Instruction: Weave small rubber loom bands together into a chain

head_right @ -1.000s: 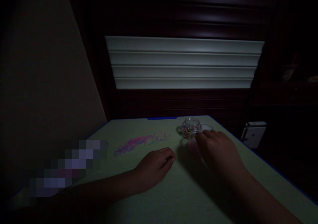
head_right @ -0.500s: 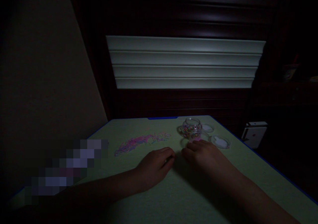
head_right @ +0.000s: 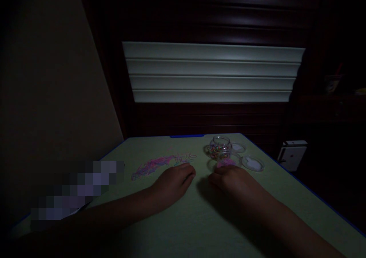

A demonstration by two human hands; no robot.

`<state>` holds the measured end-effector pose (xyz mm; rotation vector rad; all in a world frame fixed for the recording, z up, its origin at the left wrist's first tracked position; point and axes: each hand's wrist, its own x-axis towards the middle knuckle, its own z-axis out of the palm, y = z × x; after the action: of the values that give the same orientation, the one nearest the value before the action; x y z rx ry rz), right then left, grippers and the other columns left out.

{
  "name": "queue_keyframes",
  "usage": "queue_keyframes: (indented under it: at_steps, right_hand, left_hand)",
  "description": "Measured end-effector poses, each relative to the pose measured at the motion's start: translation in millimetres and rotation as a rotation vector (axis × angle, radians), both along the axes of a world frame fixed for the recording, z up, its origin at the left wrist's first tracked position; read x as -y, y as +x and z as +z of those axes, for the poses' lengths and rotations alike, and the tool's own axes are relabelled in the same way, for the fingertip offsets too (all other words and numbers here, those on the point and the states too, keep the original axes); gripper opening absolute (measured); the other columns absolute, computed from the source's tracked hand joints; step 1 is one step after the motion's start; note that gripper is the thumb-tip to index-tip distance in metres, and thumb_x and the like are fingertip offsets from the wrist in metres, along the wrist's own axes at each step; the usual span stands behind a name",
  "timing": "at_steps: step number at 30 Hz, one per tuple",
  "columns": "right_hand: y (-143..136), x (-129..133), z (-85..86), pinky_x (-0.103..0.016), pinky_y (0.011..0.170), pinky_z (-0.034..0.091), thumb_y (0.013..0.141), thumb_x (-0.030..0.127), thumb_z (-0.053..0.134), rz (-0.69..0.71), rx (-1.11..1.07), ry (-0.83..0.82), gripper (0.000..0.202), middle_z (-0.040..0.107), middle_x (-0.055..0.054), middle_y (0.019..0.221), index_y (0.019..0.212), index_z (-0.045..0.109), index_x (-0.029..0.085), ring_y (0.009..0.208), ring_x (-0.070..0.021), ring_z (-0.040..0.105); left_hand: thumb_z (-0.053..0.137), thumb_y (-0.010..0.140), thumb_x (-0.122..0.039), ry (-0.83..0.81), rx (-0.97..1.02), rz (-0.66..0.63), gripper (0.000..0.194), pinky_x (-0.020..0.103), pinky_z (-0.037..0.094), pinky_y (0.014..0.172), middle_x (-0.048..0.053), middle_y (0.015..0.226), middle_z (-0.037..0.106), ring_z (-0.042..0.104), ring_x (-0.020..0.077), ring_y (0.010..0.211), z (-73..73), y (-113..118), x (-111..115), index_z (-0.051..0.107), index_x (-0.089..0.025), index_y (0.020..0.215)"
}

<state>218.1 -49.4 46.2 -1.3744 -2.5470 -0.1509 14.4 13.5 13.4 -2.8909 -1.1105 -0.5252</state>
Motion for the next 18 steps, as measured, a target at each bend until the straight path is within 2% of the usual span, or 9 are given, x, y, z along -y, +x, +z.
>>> queue_keyframes:
  at_steps: [4,8,14,18]
  right_hand:
    - [2,-1,-3.1,-0.024,0.057,0.032,0.085,0.016,0.045,0.016,-0.021,0.007,0.017,0.060,-0.002,0.074,0.075,0.059,0.019,0.064,-0.0119,0.052]
    - [2,-2,-3.3,-0.024,0.057,0.032,0.085,0.015,0.046,0.038,-0.020,0.017,0.017,0.059,-0.002,0.073,0.077,0.061,0.018,0.063,-0.0116,0.052]
    - [-1,0,0.3,-0.023,0.055,0.030,0.084,0.016,0.047,0.015,-0.014,0.014,0.016,0.059,-0.003,0.073,0.074,0.060,0.018,0.062,-0.0114,0.051]
    - [-1,1,2.0,-0.023,0.059,0.033,0.086,0.016,0.045,0.020,-0.016,-0.016,0.018,0.060,-0.004,0.075,0.078,0.061,0.018,0.066,-0.0123,0.053]
  left_hand:
    - [0.037,0.085,-0.009,0.206,-0.220,0.151,0.019,0.028,0.045,0.065,0.006,0.095,0.055,0.058,0.0167,0.077,7.0,-6,-10,0.052,-0.016,0.096]
    - [0.041,0.081,-0.003,0.292,-0.335,0.240,0.025,0.029,0.048,0.064,0.007,0.097,0.055,0.059,0.0186,0.078,13.7,-9,-16,0.050,-0.014,0.101]
    - [0.046,0.079,-0.002,0.338,-0.440,0.282,0.029,0.029,0.050,0.059,0.010,0.098,0.055,0.061,0.0201,0.076,9.2,-9,-20,0.051,-0.012,0.105]
    - [0.050,0.077,-0.002,0.349,-0.484,0.248,0.031,0.031,0.050,0.059,0.012,0.098,0.055,0.061,0.0216,0.076,4.9,-8,-22,0.052,-0.010,0.107]
